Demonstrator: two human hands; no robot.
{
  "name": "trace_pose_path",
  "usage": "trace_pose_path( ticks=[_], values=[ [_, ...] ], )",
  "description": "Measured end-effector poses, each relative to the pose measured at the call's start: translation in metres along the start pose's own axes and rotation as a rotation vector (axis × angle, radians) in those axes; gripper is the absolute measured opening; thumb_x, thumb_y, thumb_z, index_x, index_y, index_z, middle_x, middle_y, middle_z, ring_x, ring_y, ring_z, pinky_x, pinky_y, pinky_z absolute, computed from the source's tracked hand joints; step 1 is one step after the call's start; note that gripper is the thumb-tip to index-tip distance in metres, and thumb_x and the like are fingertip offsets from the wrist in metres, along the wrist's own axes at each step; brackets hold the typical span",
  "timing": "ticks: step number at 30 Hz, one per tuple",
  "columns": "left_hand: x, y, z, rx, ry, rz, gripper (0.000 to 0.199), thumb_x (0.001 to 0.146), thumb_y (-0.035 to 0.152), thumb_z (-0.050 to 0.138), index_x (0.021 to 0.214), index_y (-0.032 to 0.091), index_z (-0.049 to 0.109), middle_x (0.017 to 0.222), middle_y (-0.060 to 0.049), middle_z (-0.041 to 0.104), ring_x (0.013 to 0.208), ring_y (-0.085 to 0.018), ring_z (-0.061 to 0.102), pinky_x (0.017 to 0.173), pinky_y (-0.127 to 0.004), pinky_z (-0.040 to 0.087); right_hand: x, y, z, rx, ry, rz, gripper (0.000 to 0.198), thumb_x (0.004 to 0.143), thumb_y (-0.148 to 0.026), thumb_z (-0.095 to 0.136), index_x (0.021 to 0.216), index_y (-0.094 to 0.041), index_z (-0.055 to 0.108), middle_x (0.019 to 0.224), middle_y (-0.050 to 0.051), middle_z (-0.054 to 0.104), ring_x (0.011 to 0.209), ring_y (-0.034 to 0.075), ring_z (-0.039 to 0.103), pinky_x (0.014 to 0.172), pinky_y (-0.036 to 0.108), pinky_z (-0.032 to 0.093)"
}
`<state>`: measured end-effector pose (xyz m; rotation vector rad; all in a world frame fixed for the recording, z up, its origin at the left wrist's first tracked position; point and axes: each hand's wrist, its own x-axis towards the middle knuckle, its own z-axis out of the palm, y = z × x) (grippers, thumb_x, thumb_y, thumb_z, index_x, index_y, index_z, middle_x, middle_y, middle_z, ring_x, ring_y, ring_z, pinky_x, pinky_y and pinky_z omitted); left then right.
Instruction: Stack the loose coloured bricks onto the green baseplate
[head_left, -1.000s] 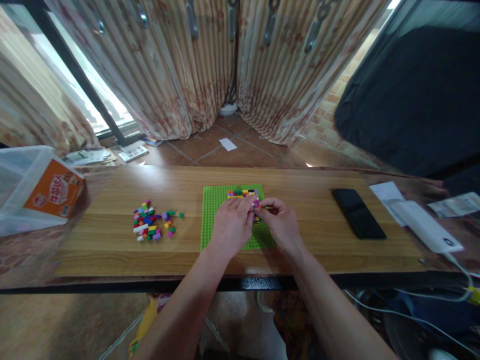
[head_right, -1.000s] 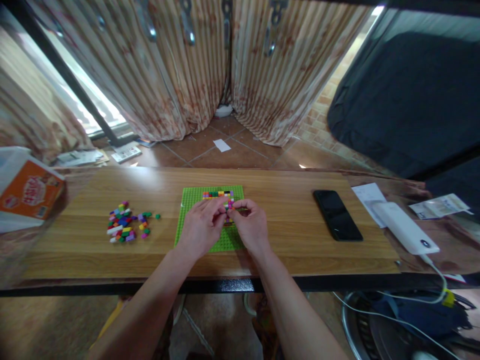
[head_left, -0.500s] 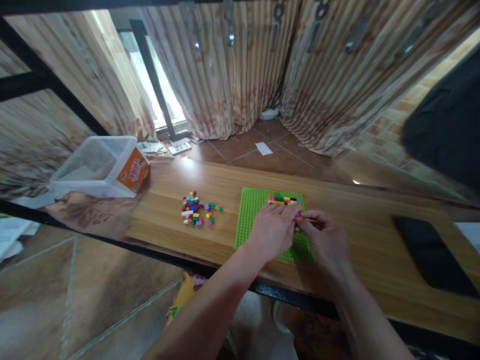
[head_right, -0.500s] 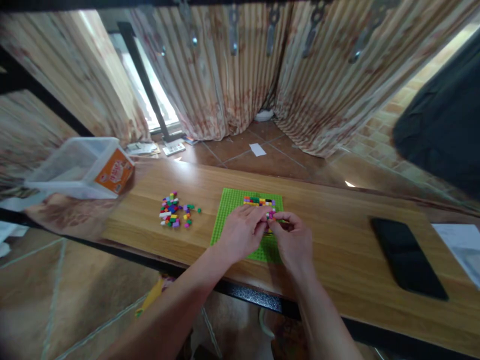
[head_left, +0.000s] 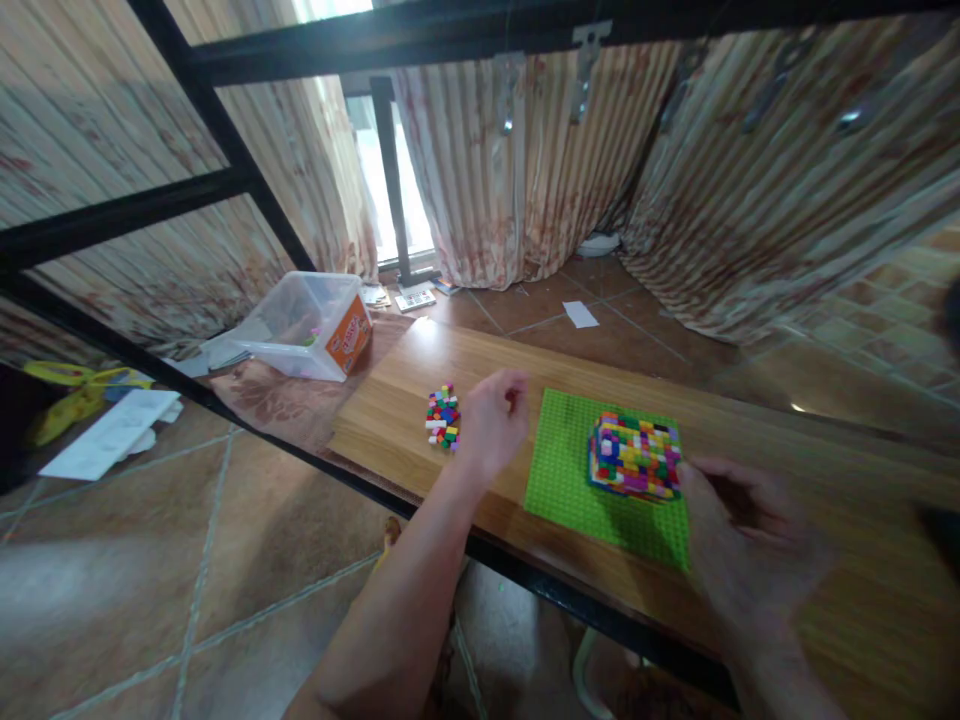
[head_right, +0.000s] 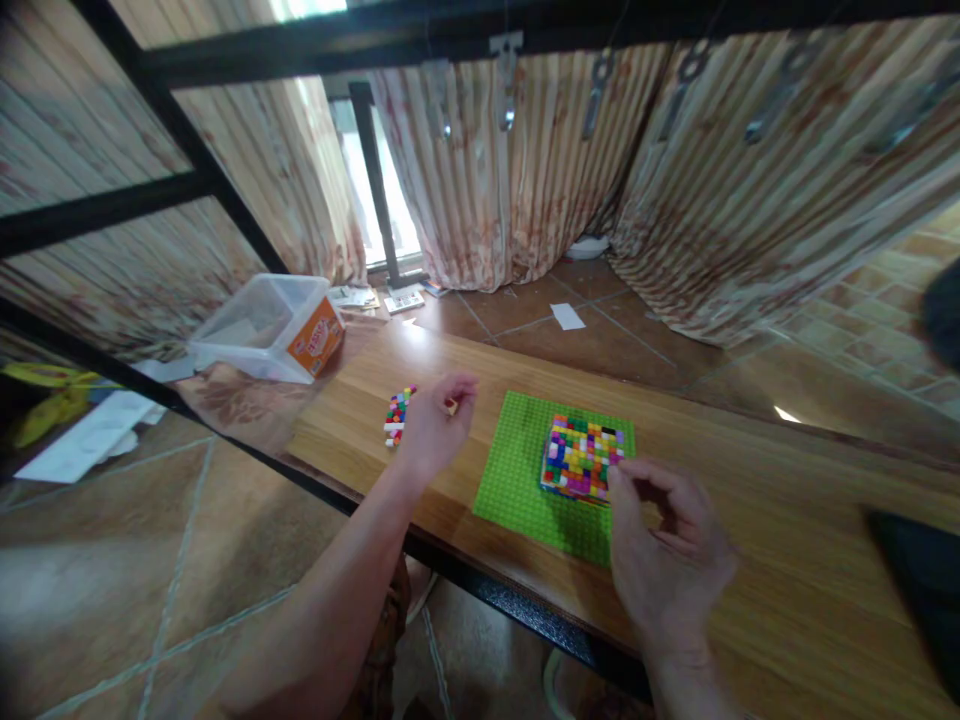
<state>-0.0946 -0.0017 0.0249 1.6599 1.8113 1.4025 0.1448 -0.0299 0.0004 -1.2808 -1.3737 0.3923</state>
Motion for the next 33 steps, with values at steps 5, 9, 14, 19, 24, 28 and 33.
trace_pose_path(
  ticks=[5,9,14,19,24,28,33],
  values=[
    [0.009,-0.039,-0.073,0.258,-0.04,-0.357,0.022,0.069,0.005,0.053,0.079,0.016,0.07,0.075,-0.003,0.069,0.072,-0.015,0.062,0.066,-0.025,0.045,-0.01,-0.028,0.02,-0.069,-0.093,-0.165,0.01,0.083,-0.031,0.066,0.078,-0.022,0.068,0.082,0.003,0.069,0.075,0.018,0.065,0.072,0.032,0.052],
    [-0.003,-0.054,-0.104,0.457,-0.199,-0.427,0.02,0.069,0.009,0.056,0.078,0.016,0.072,0.073,-0.003,0.07,0.071,-0.016,0.061,0.065,-0.026,0.043,-0.013,-0.032,0.028,-0.058,-0.167,-0.233,0.008,0.085,-0.026,0.063,0.08,-0.022,0.068,0.083,0.002,0.069,0.074,0.016,0.065,0.07,0.029,0.052],
    [-0.013,-0.059,-0.101,0.532,-0.26,-0.375,0.019,0.074,0.019,0.062,0.088,0.018,0.075,0.083,-0.005,0.072,0.077,-0.018,0.062,0.068,-0.028,0.043,-0.015,-0.034,0.031,-0.06,-0.191,-0.25,0.008,0.086,-0.025,0.063,0.08,-0.022,0.067,0.082,0.001,0.069,0.072,0.015,0.064,0.068,0.028,0.051],
    [-0.011,-0.061,-0.092,0.609,-0.29,-0.365,0.016,0.076,0.021,0.062,0.087,0.02,0.075,0.083,-0.006,0.07,0.077,-0.019,0.062,0.07,-0.028,0.043,-0.013,-0.031,0.03,-0.072,-0.194,-0.238,0.009,0.086,-0.025,0.063,0.079,-0.022,0.067,0.082,0.001,0.069,0.074,0.015,0.064,0.07,0.027,0.05],
    [-0.01,-0.064,-0.092,0.617,-0.262,-0.308,0.013,0.077,0.023,0.063,0.085,0.02,0.073,0.087,-0.007,0.068,0.081,-0.02,0.06,0.073,-0.029,0.043,-0.012,-0.031,0.03,-0.063,-0.2,-0.187,0.011,0.086,-0.027,0.061,0.078,-0.023,0.067,0.082,0.001,0.069,0.074,0.016,0.065,0.07,0.029,0.05],
    [-0.006,-0.06,-0.096,0.471,-0.177,-0.305,0.008,0.077,0.023,0.062,0.077,0.017,0.068,0.083,-0.006,0.064,0.073,-0.016,0.057,0.067,-0.027,0.041,-0.012,-0.032,0.029,-0.055,-0.195,-0.157,0.011,0.086,-0.029,0.06,0.079,-0.023,0.067,0.082,0.002,0.069,0.074,0.017,0.065,0.07,0.031,0.051],
    [-0.003,-0.037,-0.087,-0.177,-0.215,-0.413,0.015,0.077,0.03,0.066,0.08,0.016,0.064,0.069,0.0,0.06,0.062,-0.011,0.052,0.059,-0.023,0.04,-0.009,-0.033,0.029,-0.023,-0.204,-0.144,0.012,0.087,-0.027,0.059,0.078,-0.023,0.066,0.08,0.002,0.068,0.071,0.016,0.063,0.068,0.031,0.052]
  ],
)
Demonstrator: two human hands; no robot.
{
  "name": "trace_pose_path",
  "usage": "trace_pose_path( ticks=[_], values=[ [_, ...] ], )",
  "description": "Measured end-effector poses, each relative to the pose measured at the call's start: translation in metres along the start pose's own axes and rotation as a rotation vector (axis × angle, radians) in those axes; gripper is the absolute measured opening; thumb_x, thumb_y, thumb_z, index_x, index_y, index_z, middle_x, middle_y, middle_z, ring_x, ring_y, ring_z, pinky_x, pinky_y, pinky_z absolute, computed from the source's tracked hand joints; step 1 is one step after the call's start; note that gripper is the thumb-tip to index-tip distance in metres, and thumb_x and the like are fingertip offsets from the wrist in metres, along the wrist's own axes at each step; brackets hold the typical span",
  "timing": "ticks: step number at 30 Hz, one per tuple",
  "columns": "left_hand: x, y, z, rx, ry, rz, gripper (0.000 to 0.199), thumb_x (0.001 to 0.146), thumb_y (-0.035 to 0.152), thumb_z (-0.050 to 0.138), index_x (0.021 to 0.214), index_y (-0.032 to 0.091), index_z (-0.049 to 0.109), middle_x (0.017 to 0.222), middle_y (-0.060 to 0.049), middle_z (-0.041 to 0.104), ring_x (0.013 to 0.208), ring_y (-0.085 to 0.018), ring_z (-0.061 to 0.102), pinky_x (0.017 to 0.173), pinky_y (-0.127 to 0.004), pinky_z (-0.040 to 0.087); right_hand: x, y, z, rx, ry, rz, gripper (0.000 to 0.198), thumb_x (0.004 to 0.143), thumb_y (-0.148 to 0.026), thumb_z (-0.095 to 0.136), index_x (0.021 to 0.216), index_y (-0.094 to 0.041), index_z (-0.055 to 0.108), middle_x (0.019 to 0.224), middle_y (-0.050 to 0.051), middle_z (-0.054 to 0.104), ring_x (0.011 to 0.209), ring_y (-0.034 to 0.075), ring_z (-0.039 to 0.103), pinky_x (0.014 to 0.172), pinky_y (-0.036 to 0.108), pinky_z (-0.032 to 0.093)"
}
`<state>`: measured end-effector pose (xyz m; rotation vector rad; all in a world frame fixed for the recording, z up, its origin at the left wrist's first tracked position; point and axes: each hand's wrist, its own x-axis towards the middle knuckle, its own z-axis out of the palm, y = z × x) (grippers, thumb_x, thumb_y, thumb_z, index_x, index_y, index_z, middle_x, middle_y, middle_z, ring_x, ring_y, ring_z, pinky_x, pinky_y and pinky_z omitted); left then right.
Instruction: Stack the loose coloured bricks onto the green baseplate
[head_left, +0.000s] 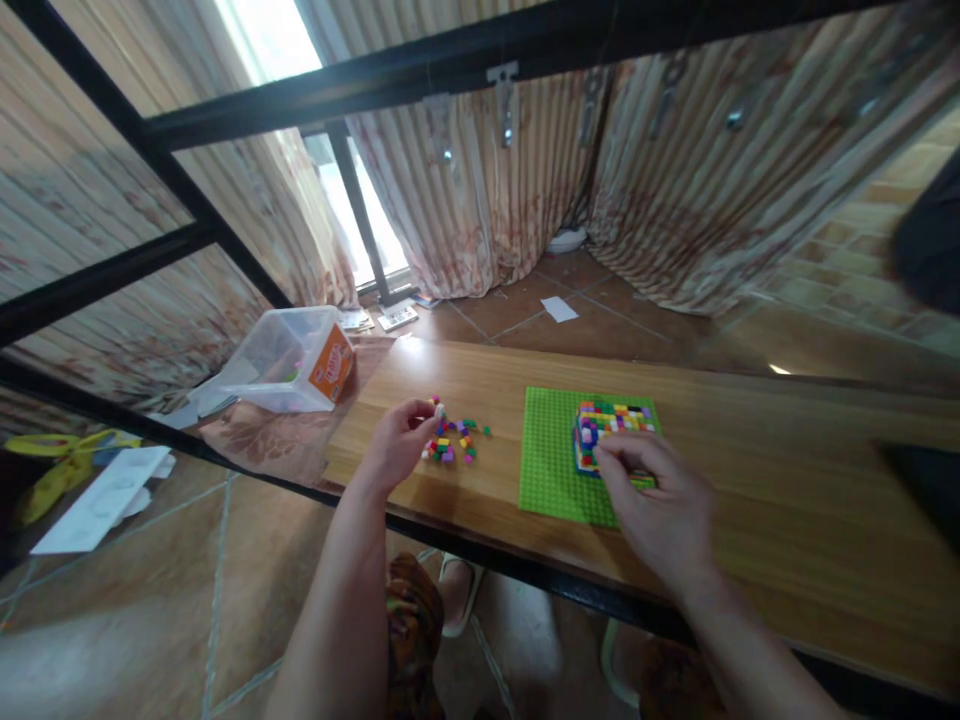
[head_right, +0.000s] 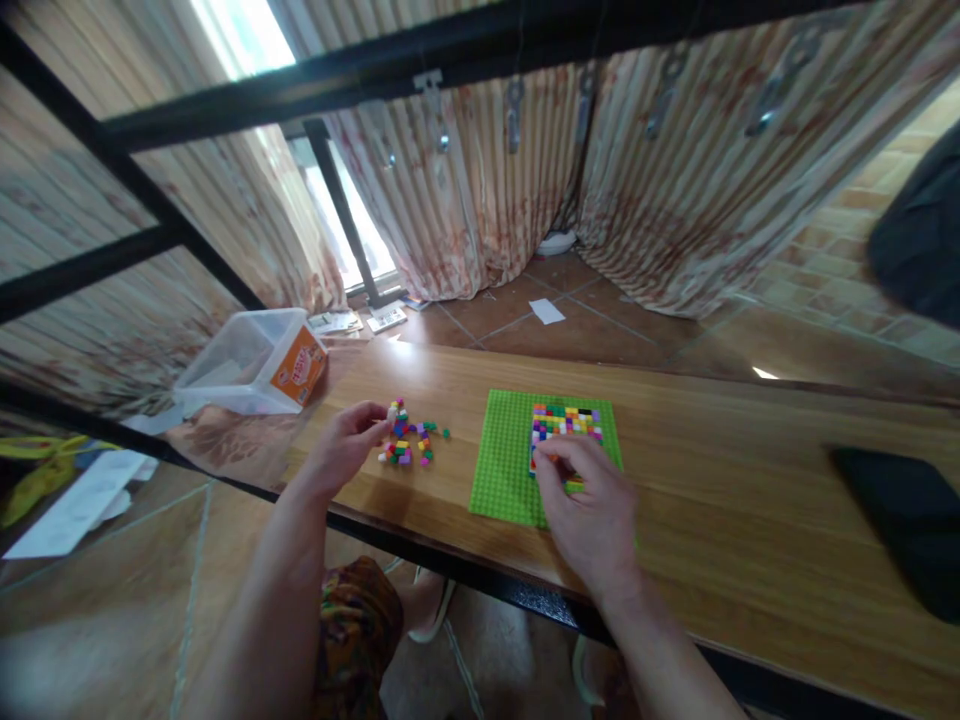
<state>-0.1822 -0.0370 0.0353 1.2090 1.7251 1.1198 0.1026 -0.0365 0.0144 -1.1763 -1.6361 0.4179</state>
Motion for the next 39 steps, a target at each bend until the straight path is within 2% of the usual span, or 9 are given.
trace_pose_path(
  ticks=[2,6,9,11,16,22,29,36,39],
  values=[
    [-0.005,0.01,0.015,-0.269,-0.088,-0.014,0.017,0.074,0.03,0.071,0.08,0.015,0.065,0.073,0.0,0.062,0.065,-0.01,0.054,0.062,-0.022,0.043,0.0,-0.002,0.001,0.02,-0.013,0.004,0.012,0.088,-0.026,0.058,0.079,-0.023,0.066,0.081,0.002,0.068,0.072,0.016,0.063,0.068,0.03,0.052],
    [-0.018,0.028,0.055,-0.625,-0.301,-0.092,0.023,0.069,0.028,0.078,0.085,0.014,0.069,0.077,-0.002,0.064,0.065,-0.008,0.054,0.06,-0.02,0.044,0.0,-0.008,0.007,0.135,-0.114,0.09,0.014,0.089,-0.03,0.058,0.095,-0.021,0.067,0.09,0.004,0.069,0.073,0.015,0.063,0.068,0.028,0.052],
    [-0.027,0.038,0.083,-0.762,-0.45,-0.148,0.023,0.07,0.025,0.079,0.088,0.013,0.071,0.079,-0.002,0.064,0.07,-0.008,0.057,0.067,-0.02,0.047,0.001,-0.011,0.011,0.265,-0.16,0.198,0.022,0.088,-0.034,0.06,0.104,-0.021,0.067,0.094,0.005,0.07,0.074,0.014,0.063,0.068,0.028,0.052],
    [-0.031,0.041,0.098,-0.803,-0.473,-0.163,0.022,0.069,0.025,0.079,0.086,0.013,0.071,0.078,-0.002,0.063,0.07,-0.008,0.057,0.069,-0.02,0.048,0.001,-0.012,0.013,0.353,-0.165,0.251,0.022,0.087,-0.035,0.062,0.102,-0.021,0.069,0.091,0.004,0.07,0.074,0.015,0.063,0.067,0.028,0.051],
    [-0.032,0.045,0.12,-0.844,-0.461,-0.172,0.022,0.067,0.025,0.081,0.084,0.014,0.071,0.079,-0.001,0.065,0.069,-0.008,0.057,0.068,-0.02,0.048,0.003,-0.011,0.009,0.5,-0.106,0.335,0.016,0.083,-0.036,0.067,0.091,-0.022,0.072,0.08,0.002,0.07,0.067,0.014,0.061,0.062,0.027,0.05],
    [-0.035,0.052,0.126,-0.829,-0.419,-0.147,0.019,0.068,0.024,0.078,0.083,0.015,0.071,0.079,-0.001,0.064,0.069,-0.008,0.057,0.068,-0.021,0.048,0.002,-0.006,0.001,0.431,-0.044,0.346,0.017,0.082,-0.037,0.066,0.088,-0.023,0.073,0.079,0.002,0.071,0.064,0.014,0.06,0.062,0.028,0.051],
    [-0.036,0.049,0.134,-0.586,-0.425,0.04,0.017,0.074,0.029,0.075,0.078,0.014,0.067,0.067,0.002,0.06,0.061,-0.007,0.05,0.061,-0.02,0.041,0.005,-0.007,-0.001,0.505,-0.022,0.409,0.015,0.08,-0.036,0.067,0.081,-0.022,0.072,0.072,0.0,0.067,0.063,0.014,0.058,0.06,0.026,0.049],
    [-0.036,0.052,0.136,-0.533,-0.469,0.06,0.023,0.075,0.036,0.072,0.074,0.014,0.065,0.059,0.003,0.056,0.056,-0.008,0.047,0.057,-0.021,0.038,0.009,-0.005,-0.011,0.456,-0.106,0.358,0.019,0.083,-0.037,0.063,0.083,-0.021,0.073,0.066,-0.001,0.064,0.057,0.013,0.055,0.056,0.026,0.047],
    [-0.033,0.051,0.137,-0.562,-0.429,0.012,0.022,0.073,0.035,0.073,0.073,0.015,0.065,0.059,0.002,0.057,0.056,-0.008,0.048,0.057,-0.021,0.038,0.014,0.007,-0.024,0.294,-0.045,0.269,0.017,0.084,-0.035,0.062,0.085,-0.022,0.074,0.076,0.001,0.069,0.066,0.015,0.061,0.063,0.028,0.05]
  ],
)
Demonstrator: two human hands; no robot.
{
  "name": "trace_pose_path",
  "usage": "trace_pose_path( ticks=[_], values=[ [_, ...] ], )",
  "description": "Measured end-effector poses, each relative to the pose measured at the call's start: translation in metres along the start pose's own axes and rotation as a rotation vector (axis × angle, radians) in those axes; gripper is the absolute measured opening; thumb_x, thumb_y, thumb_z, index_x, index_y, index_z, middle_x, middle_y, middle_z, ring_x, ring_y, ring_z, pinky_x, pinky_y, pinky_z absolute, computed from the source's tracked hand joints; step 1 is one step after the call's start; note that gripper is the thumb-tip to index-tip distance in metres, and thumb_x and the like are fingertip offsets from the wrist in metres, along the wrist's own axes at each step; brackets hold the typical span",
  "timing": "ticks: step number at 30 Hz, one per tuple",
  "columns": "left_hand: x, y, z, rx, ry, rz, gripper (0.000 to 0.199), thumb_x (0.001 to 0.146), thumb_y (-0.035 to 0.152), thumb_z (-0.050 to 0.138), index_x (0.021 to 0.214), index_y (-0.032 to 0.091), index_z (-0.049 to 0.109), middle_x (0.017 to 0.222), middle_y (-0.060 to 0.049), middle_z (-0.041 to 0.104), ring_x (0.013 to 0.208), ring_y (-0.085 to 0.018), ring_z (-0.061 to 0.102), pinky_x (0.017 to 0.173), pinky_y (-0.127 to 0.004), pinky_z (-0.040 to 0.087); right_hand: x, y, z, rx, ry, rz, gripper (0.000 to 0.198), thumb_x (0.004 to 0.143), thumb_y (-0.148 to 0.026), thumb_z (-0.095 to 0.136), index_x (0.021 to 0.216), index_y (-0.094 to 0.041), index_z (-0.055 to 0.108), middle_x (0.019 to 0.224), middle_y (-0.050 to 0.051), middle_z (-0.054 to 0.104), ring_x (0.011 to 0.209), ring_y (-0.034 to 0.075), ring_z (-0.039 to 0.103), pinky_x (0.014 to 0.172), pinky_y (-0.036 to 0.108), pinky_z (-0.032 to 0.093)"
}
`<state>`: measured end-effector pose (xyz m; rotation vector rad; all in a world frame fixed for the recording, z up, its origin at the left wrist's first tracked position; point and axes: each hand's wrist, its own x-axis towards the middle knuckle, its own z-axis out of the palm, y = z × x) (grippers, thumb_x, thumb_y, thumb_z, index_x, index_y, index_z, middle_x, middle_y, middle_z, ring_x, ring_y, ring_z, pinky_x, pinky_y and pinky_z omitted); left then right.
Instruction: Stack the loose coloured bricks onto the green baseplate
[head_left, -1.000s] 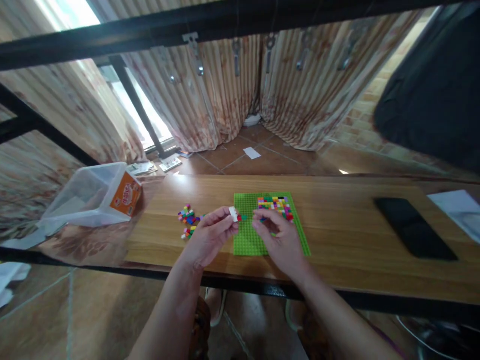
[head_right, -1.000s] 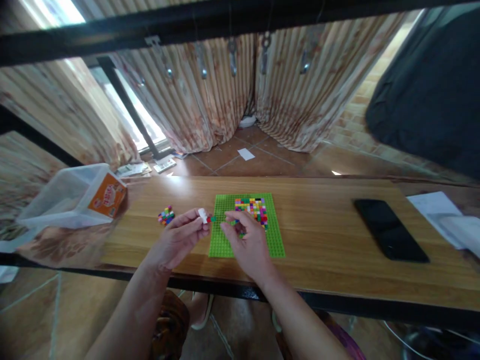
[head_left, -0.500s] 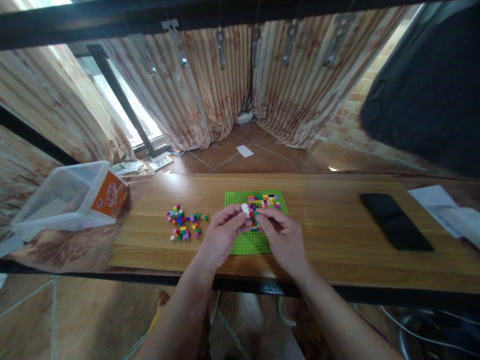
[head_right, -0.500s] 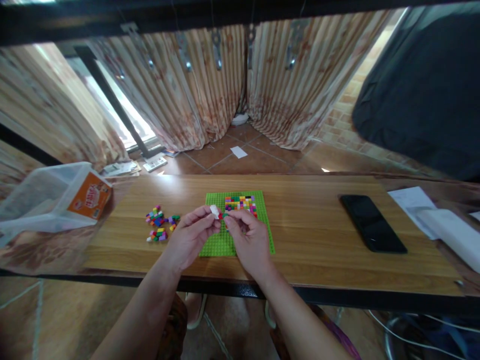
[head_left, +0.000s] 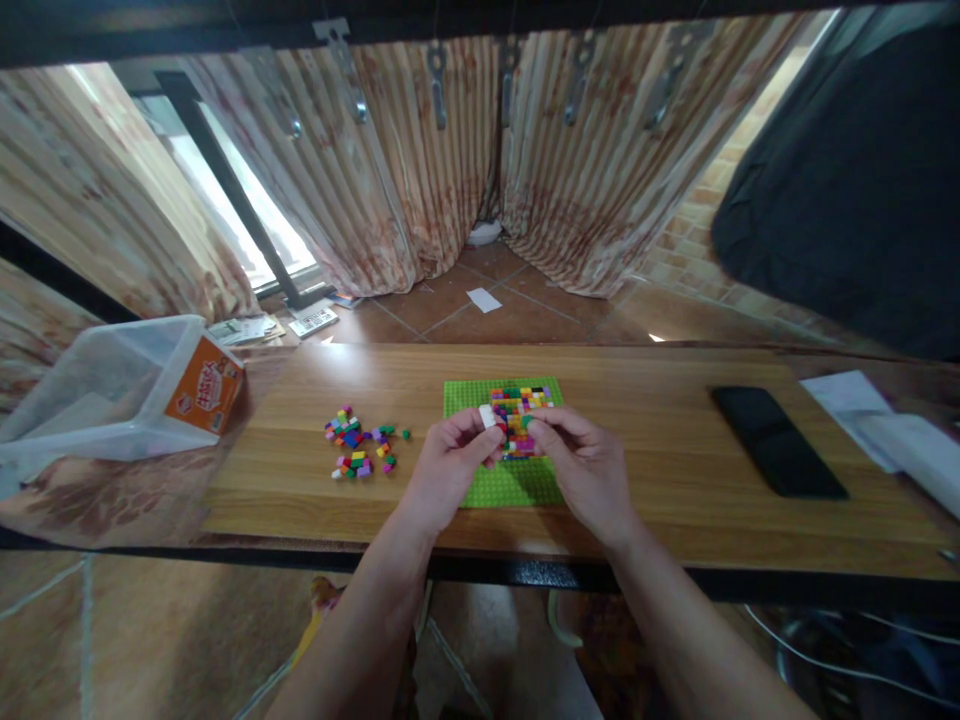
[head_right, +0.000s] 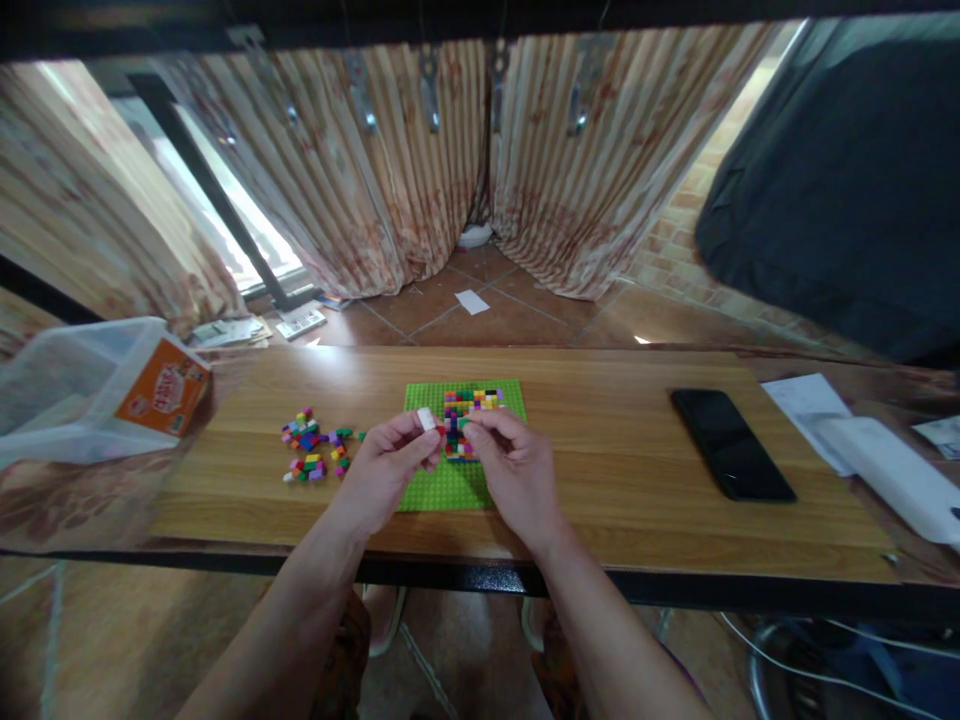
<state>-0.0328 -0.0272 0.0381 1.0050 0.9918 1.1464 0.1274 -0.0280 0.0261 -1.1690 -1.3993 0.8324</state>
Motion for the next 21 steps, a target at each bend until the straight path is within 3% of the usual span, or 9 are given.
trace_pose_path(
  ticks=[3,6,13,21],
  values=[
    [0.004,-0.001,-0.002,-0.004,0.089,-0.011,0.02,0.073,0.033,0.073,0.073,0.015,0.066,0.061,0.002,0.059,0.057,-0.008,0.05,0.057,-0.021,0.038,0.009,0.009,-0.021,-0.157,0.116,-0.085,0.014,0.083,-0.033,0.063,0.082,-0.023,0.074,0.083,0.003,0.071,0.076,0.018,0.064,0.068,0.03,0.051],
    [0.007,-0.002,-0.003,0.022,0.117,-0.006,0.017,0.074,0.03,0.07,0.075,0.014,0.067,0.061,0.001,0.061,0.056,-0.008,0.051,0.056,-0.021,0.039,0.015,0.017,-0.036,-0.252,0.09,-0.113,0.012,0.082,-0.032,0.066,0.079,-0.023,0.074,0.083,0.003,0.07,0.077,0.018,0.065,0.068,0.031,0.052],
    [0.009,-0.006,0.004,0.099,-0.004,-0.012,0.014,0.078,0.029,0.065,0.079,0.014,0.063,0.062,0.001,0.063,0.054,-0.009,0.055,0.049,-0.02,0.039,0.012,0.021,-0.032,-0.402,-0.127,-0.142,0.01,0.084,-0.029,0.065,0.084,-0.024,0.074,0.093,0.004,0.067,0.084,0.018,0.064,0.077,0.034,0.053],
    [0.009,-0.014,0.014,0.143,-0.114,0.041,0.012,0.081,0.027,0.06,0.086,0.016,0.062,0.069,0.001,0.063,0.059,-0.009,0.057,0.049,-0.018,0.041,0.011,0.021,-0.027,-0.441,-0.104,-0.125,0.009,0.082,-0.027,0.066,0.081,-0.023,0.073,0.099,0.005,0.064,0.089,0.019,0.064,0.079,0.035,0.052]
  ],
)
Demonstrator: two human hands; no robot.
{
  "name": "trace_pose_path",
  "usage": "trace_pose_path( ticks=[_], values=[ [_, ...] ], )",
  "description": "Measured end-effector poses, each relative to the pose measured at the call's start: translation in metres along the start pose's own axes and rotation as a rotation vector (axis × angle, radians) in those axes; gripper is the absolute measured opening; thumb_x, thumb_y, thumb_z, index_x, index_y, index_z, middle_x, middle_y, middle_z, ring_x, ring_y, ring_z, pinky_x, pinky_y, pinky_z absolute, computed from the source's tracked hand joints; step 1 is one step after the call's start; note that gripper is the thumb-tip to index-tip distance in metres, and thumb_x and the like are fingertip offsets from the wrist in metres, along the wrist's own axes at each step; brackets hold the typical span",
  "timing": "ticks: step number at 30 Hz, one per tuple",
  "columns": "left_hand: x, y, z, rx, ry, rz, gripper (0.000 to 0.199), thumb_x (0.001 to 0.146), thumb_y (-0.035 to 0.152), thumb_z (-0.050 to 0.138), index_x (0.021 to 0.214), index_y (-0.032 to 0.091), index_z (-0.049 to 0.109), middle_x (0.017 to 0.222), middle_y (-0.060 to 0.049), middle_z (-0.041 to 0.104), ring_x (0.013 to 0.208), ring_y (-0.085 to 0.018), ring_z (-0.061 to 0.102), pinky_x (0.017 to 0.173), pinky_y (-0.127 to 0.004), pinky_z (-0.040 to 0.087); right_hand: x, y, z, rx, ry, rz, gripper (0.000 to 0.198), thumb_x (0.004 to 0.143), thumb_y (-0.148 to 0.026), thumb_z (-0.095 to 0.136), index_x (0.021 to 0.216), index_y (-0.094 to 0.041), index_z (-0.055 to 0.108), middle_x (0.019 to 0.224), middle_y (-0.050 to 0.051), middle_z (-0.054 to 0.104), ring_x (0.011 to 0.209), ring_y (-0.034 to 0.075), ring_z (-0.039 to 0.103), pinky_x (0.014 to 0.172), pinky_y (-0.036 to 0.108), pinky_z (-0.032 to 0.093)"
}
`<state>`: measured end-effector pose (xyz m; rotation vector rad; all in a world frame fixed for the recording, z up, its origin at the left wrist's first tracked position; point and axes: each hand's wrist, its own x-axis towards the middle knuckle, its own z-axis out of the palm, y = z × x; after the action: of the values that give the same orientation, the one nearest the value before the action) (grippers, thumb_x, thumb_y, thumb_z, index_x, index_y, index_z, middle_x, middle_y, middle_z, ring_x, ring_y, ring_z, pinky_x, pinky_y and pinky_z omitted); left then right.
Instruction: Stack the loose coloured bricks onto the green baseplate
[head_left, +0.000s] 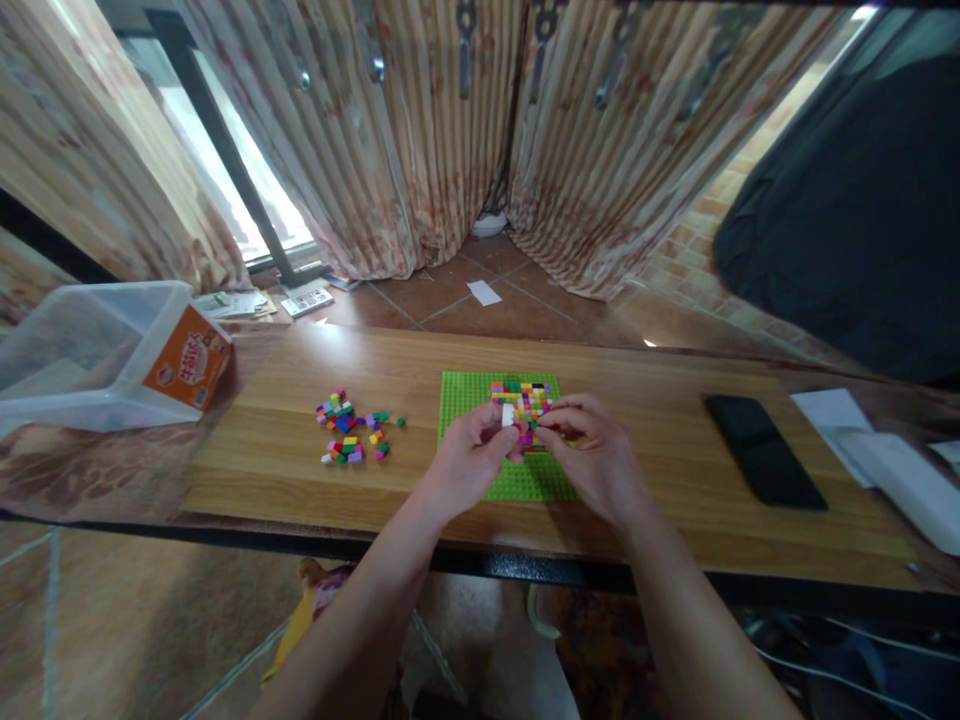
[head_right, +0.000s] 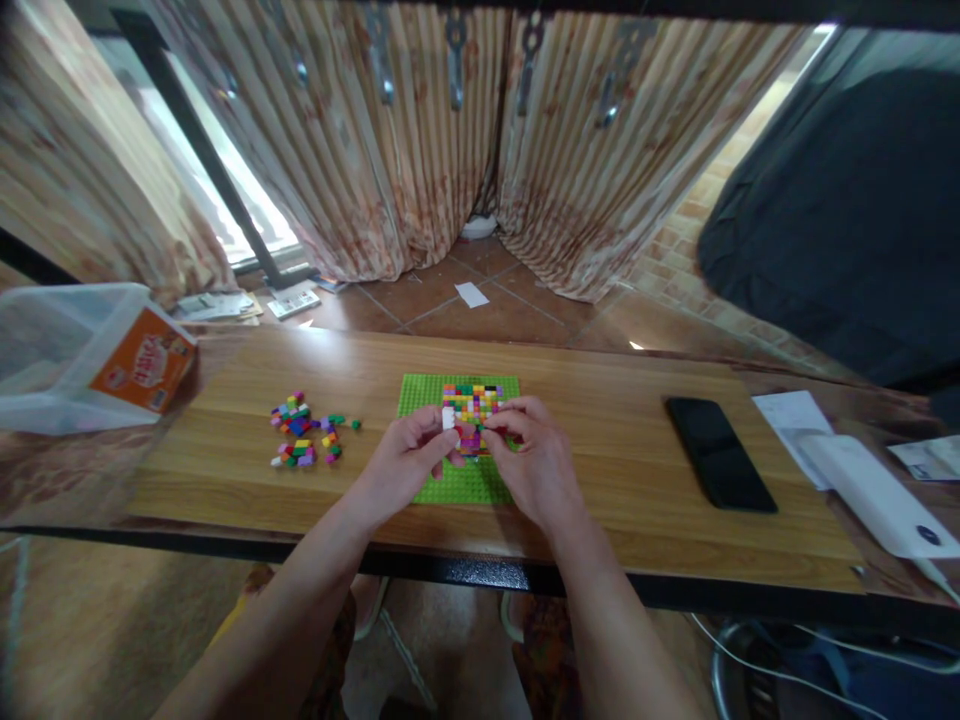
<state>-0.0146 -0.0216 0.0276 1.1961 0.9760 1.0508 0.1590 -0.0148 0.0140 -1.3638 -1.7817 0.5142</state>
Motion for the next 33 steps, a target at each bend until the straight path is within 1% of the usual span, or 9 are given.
trace_pose_path(
  ticks=[5,8,11,14,19,24,29,33],
  values=[
    [-0.001,0.0,0.002,0.051,-0.058,0.024,0.014,0.084,0.029,0.059,0.086,0.015,0.06,0.074,0.0,0.06,0.064,-0.01,0.056,0.055,-0.021,0.048,-0.001,-0.001,0.003,0.063,0.022,0.047,0.01,0.081,-0.029,0.066,0.082,-0.022,0.074,0.1,0.006,0.063,0.082,0.017,0.064,0.07,0.032,0.053],
    [-0.001,-0.004,0.003,0.073,-0.074,0.043,0.014,0.085,0.029,0.058,0.083,0.015,0.059,0.078,-0.001,0.058,0.068,-0.01,0.055,0.06,-0.023,0.052,-0.001,0.0,0.003,0.066,0.03,0.04,0.012,0.084,-0.029,0.064,0.082,-0.022,0.074,0.1,0.006,0.063,0.088,0.019,0.064,0.073,0.033,0.053],
    [-0.001,-0.007,0.003,0.096,-0.072,0.052,0.013,0.086,0.027,0.057,0.083,0.015,0.058,0.078,0.0,0.056,0.068,-0.01,0.054,0.061,-0.024,0.053,-0.001,0.001,0.004,0.052,0.025,0.011,0.013,0.085,-0.029,0.063,0.083,-0.023,0.075,0.101,0.006,0.062,0.093,0.02,0.064,0.079,0.035,0.053],
    [-0.001,-0.007,0.003,0.095,-0.078,0.053,0.012,0.086,0.027,0.057,0.084,0.015,0.059,0.079,0.0,0.056,0.069,-0.011,0.055,0.062,-0.025,0.053,-0.001,0.0,0.004,0.045,0.031,-0.003,0.013,0.085,-0.028,0.063,0.083,-0.024,0.075,0.101,0.006,0.063,0.094,0.02,0.064,0.08,0.036,0.053],
    [-0.002,-0.007,0.004,0.095,-0.078,0.064,0.012,0.087,0.027,0.056,0.085,0.015,0.059,0.08,0.0,0.056,0.069,-0.011,0.056,0.063,-0.025,0.053,-0.001,0.003,0.004,0.098,0.048,0.04,0.012,0.082,-0.028,0.064,0.08,-0.023,0.074,0.101,0.006,0.063,0.085,0.018,0.064,0.072,0.033,0.054],
    [-0.003,-0.008,0.004,0.125,-0.08,0.07,0.014,0.088,0.026,0.054,0.092,0.014,0.06,0.084,-0.002,0.059,0.07,-0.012,0.058,0.064,-0.026,0.052,0.001,0.008,0.003,0.185,0.085,0.096,0.01,0.079,-0.028,0.066,0.081,-0.021,0.072,0.1,0.006,0.065,0.081,0.017,0.063,0.069,0.032,0.052],
    [-0.004,-0.008,0.004,0.145,-0.068,0.06,0.012,0.088,0.025,0.054,0.09,0.015,0.06,0.082,-0.002,0.059,0.068,-0.012,0.059,0.063,-0.026,0.052,0.0,0.005,0.004,0.156,0.059,0.152,0.014,0.076,-0.031,0.068,0.085,-0.02,0.071,0.101,0.006,0.064,0.073,0.015,0.06,0.066,0.031,0.05],
    [-0.004,-0.011,0.006,0.137,-0.06,0.077,0.012,0.088,0.025,0.055,0.091,0.016,0.06,0.085,-0.002,0.059,0.071,-0.013,0.059,0.063,-0.026,0.053,0.0,0.002,0.005,0.116,0.063,0.199,0.018,0.076,-0.033,0.067,0.087,-0.02,0.07,0.093,0.005,0.065,0.068,0.014,0.058,0.064,0.031,0.047]
  ],
)
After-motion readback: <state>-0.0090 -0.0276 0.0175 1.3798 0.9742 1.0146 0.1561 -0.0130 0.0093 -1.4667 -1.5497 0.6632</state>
